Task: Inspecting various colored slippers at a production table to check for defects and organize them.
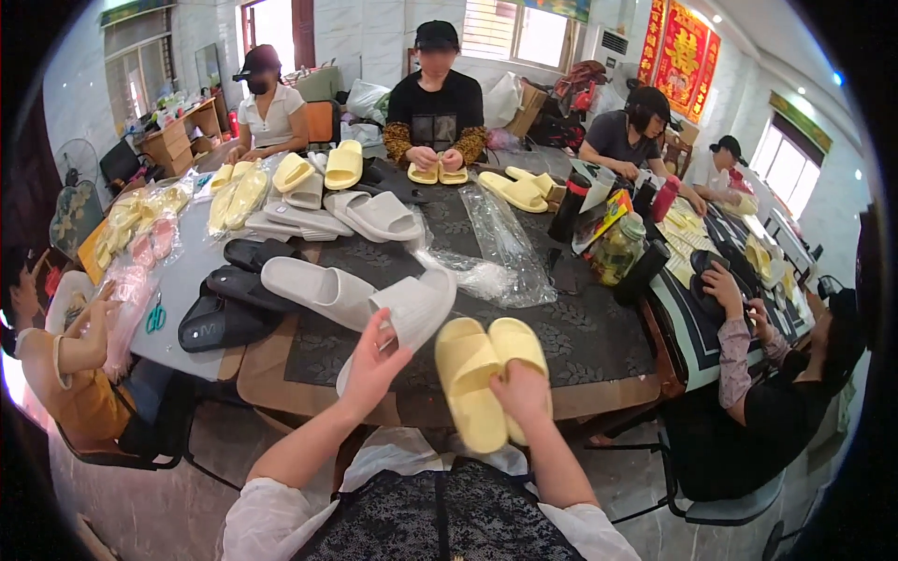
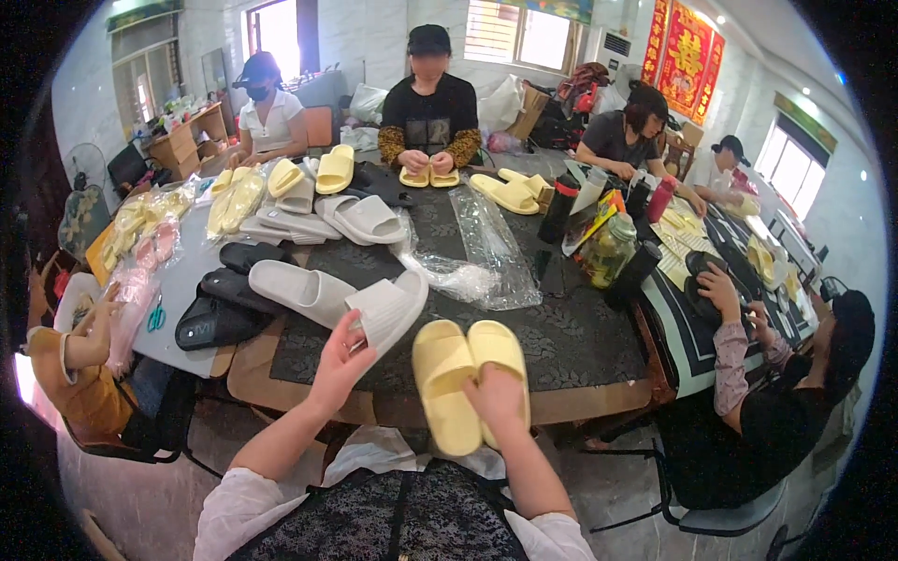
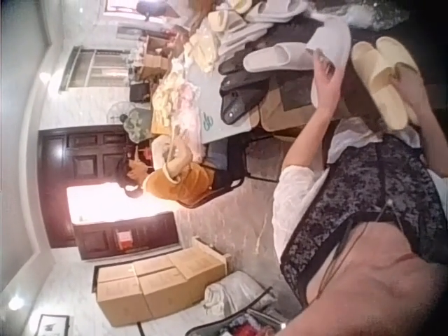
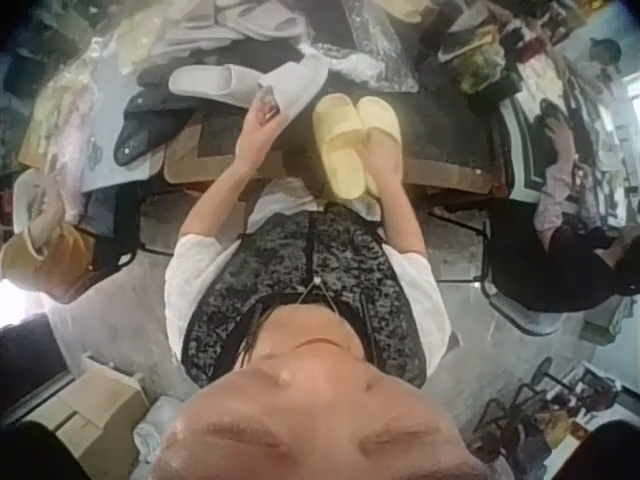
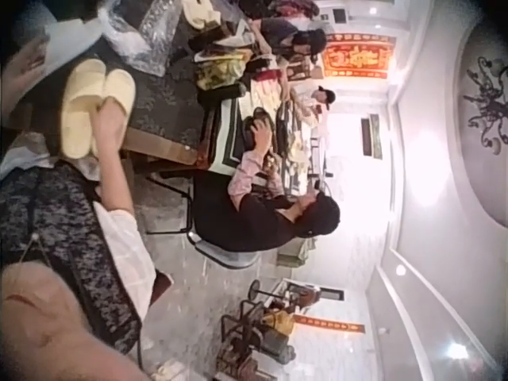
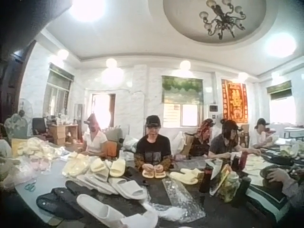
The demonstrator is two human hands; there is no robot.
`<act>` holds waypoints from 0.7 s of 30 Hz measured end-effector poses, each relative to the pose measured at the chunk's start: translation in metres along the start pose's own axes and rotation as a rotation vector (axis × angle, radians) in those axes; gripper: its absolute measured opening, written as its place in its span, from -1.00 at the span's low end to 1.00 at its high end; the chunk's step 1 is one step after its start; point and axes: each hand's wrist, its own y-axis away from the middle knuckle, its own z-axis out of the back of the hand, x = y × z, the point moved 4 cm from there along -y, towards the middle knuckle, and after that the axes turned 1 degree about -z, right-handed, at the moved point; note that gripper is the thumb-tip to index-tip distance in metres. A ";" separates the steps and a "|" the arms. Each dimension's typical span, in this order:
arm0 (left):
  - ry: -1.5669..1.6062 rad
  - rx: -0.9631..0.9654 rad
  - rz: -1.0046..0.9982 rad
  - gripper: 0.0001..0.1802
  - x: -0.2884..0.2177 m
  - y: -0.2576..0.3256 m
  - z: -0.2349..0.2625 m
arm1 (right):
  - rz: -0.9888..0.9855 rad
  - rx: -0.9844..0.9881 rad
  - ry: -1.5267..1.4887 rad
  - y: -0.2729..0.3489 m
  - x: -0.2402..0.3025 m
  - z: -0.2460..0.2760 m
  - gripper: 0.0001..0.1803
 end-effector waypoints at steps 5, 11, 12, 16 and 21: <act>-0.056 0.217 0.066 -0.15 0.040 0.028 -0.031 | -0.226 -0.161 0.184 -0.021 -0.108 0.031 -0.63; -0.665 0.674 0.103 -0.08 0.064 0.057 -0.075 | -0.348 -0.431 0.134 -0.050 -0.209 0.056 -0.54; -0.851 0.834 0.070 -0.13 0.062 0.061 -0.081 | -0.350 -0.560 0.131 -0.049 -0.213 0.060 -0.42; -0.913 0.672 0.127 -0.44 0.008 0.024 -0.060 | -0.143 -0.644 0.186 -0.019 -0.133 0.068 -0.34; -1.246 -0.038 -0.357 -0.50 -0.003 -0.040 0.032 | -0.047 0.091 -0.690 0.015 -0.056 0.030 -0.29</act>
